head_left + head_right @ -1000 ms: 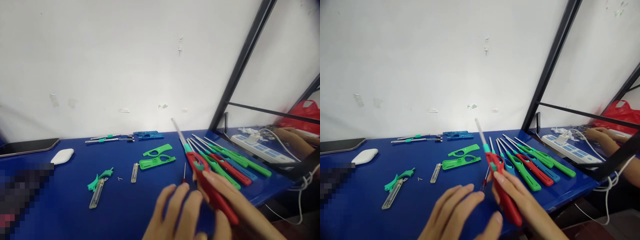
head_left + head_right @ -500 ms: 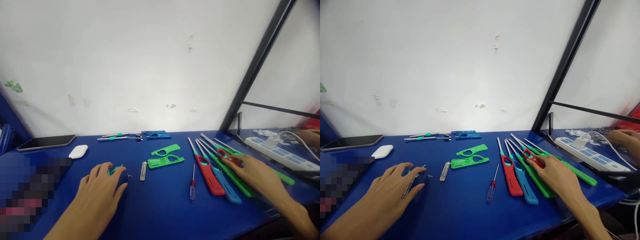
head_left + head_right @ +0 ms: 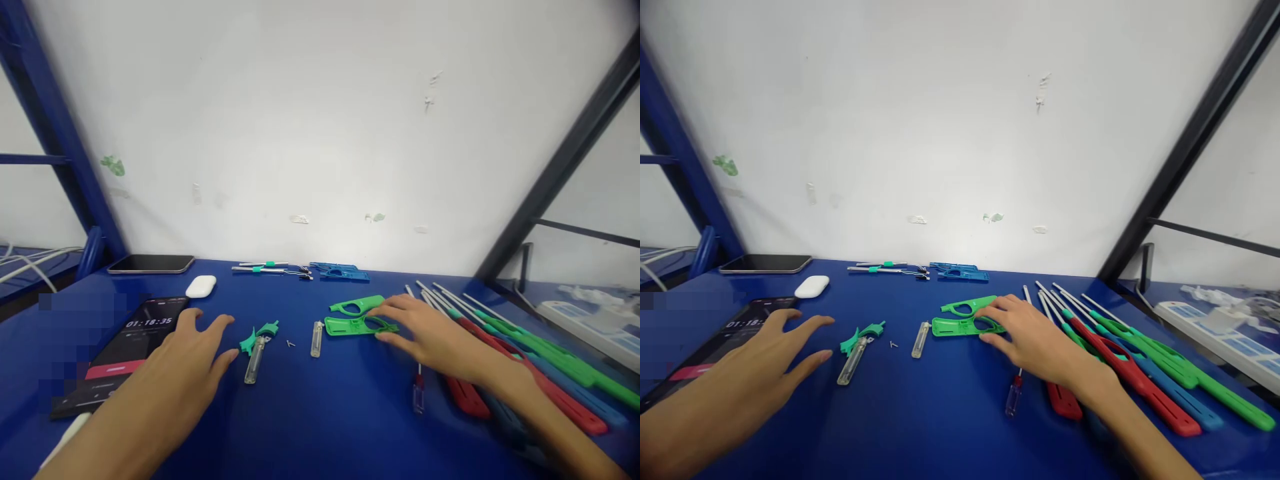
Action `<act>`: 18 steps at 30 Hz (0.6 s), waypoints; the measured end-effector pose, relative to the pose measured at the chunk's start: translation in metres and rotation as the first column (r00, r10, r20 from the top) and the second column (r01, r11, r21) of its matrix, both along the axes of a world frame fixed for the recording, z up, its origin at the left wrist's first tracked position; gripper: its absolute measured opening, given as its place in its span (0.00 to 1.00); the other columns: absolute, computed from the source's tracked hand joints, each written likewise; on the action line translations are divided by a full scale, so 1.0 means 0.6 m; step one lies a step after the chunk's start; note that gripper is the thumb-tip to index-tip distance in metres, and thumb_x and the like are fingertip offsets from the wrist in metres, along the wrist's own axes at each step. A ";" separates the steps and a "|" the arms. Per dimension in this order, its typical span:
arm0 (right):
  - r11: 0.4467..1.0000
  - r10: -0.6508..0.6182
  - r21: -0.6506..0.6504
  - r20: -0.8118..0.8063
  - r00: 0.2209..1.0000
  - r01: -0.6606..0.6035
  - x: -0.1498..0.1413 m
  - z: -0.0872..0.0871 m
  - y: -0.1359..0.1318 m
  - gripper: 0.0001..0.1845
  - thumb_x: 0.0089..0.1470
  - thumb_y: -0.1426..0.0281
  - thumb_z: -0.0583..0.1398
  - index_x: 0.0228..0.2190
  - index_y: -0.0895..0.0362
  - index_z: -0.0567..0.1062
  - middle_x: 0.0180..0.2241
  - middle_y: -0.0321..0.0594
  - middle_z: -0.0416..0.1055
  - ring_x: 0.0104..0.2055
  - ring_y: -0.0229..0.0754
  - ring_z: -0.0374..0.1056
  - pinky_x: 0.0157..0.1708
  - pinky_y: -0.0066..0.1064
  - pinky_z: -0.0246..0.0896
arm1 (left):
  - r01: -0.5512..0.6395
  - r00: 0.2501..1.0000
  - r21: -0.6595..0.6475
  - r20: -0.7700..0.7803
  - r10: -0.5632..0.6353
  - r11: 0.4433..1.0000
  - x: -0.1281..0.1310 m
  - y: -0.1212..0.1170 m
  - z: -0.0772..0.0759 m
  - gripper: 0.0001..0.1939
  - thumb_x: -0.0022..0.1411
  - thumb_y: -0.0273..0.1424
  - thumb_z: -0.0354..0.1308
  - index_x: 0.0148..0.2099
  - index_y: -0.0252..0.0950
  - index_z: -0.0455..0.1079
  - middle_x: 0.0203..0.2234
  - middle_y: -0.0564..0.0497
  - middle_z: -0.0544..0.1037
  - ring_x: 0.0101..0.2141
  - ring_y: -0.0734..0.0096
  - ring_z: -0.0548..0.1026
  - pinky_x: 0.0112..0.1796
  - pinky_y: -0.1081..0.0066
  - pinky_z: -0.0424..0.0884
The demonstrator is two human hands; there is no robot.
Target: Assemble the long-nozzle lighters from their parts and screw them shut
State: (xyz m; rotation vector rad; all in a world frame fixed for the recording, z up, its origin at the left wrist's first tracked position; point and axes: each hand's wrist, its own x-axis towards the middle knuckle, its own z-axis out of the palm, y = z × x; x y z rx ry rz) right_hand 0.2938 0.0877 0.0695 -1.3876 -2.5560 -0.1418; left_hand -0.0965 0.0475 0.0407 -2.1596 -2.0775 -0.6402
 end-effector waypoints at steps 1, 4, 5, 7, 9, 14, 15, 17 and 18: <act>0.999 0.031 -0.022 0.014 0.999 -0.030 -0.015 -0.002 0.003 0.18 0.70 0.58 0.62 0.57 0.48 0.80 0.55 0.45 0.80 0.56 0.53 0.76 0.56 0.46 0.72 | -0.024 1.000 -0.024 -0.021 0.023 0.999 0.003 -0.001 0.001 0.27 0.75 0.38 0.40 0.61 0.36 0.76 0.61 0.27 0.69 0.39 0.38 0.83 0.38 0.43 0.77; 0.996 0.067 -0.057 0.060 0.996 -0.063 -0.036 -0.009 0.005 0.12 0.69 0.66 0.62 0.51 0.52 0.82 0.50 0.47 0.81 0.53 0.56 0.77 0.54 0.49 0.70 | -0.070 0.996 -0.105 -0.068 0.063 0.992 0.014 0.001 0.011 0.28 0.76 0.37 0.38 0.64 0.37 0.73 0.66 0.26 0.62 0.38 0.41 0.83 0.37 0.45 0.78; 0.995 0.073 -0.068 0.078 0.994 -0.067 -0.037 -0.011 0.005 0.10 0.69 0.68 0.62 0.48 0.52 0.82 0.48 0.46 0.82 0.50 0.55 0.78 0.52 0.48 0.71 | -0.076 0.995 -0.130 -0.076 0.066 0.989 0.017 0.003 0.015 0.27 0.76 0.37 0.38 0.65 0.38 0.72 0.66 0.27 0.62 0.39 0.42 0.83 0.37 0.46 0.78; 0.993 0.085 -0.086 0.117 0.989 -0.076 -0.034 -0.011 0.004 0.07 0.68 0.70 0.62 0.44 0.53 0.81 0.45 0.44 0.83 0.47 0.53 0.79 0.49 0.45 0.71 | -0.073 0.994 -0.186 -0.089 0.057 0.980 0.022 0.006 0.023 0.26 0.77 0.37 0.39 0.65 0.39 0.72 0.66 0.29 0.62 0.40 0.42 0.83 0.37 0.48 0.78; 0.993 0.096 -0.086 0.154 0.983 -0.083 -0.032 -0.006 0.006 0.06 0.67 0.71 0.63 0.44 0.53 0.81 0.44 0.44 0.83 0.47 0.54 0.79 0.48 0.44 0.70 | -0.067 0.994 -0.237 -0.102 0.044 0.969 0.025 0.007 0.030 0.25 0.77 0.37 0.41 0.65 0.39 0.72 0.65 0.29 0.64 0.44 0.41 0.82 0.38 0.49 0.79; 0.988 0.153 -0.050 0.225 0.962 -0.145 -0.071 0.042 0.049 0.10 0.71 0.68 0.61 0.49 0.55 0.81 0.44 0.46 0.82 0.45 0.53 0.79 0.48 0.47 0.71 | -0.057 0.992 -0.283 -0.120 0.024 0.957 0.030 0.001 0.036 0.24 0.77 0.36 0.42 0.65 0.39 0.72 0.62 0.31 0.67 0.50 0.41 0.80 0.44 0.49 0.79; 0.983 0.182 -0.055 0.238 0.954 -0.174 -0.089 0.053 0.067 0.10 0.72 0.66 0.60 0.48 0.55 0.81 0.43 0.44 0.82 0.45 0.51 0.78 0.49 0.46 0.72 | -0.053 0.992 -0.281 -0.122 0.019 0.958 0.032 -0.001 0.038 0.24 0.78 0.36 0.42 0.65 0.40 0.72 0.62 0.31 0.67 0.50 0.43 0.81 0.46 0.48 0.79; 0.972 0.233 -0.069 0.269 0.935 -0.223 -0.133 0.071 0.109 0.14 0.71 0.63 0.63 0.52 0.57 0.78 0.49 0.43 0.79 0.48 0.47 0.78 0.50 0.47 0.75 | -0.049 0.992 -0.270 -0.127 0.015 0.962 0.035 -0.007 0.041 0.23 0.78 0.35 0.42 0.65 0.40 0.72 0.62 0.33 0.68 0.49 0.45 0.81 0.48 0.48 0.78; 0.970 0.245 -0.070 0.283 0.927 -0.235 -0.158 0.076 0.132 0.16 0.70 0.61 0.64 0.54 0.56 0.77 0.53 0.45 0.78 0.50 0.48 0.77 0.51 0.48 0.75 | -0.052 0.991 -0.261 -0.132 0.018 0.964 0.035 -0.011 0.042 0.23 0.78 0.34 0.42 0.64 0.40 0.72 0.61 0.33 0.69 0.49 0.45 0.81 0.48 0.48 0.78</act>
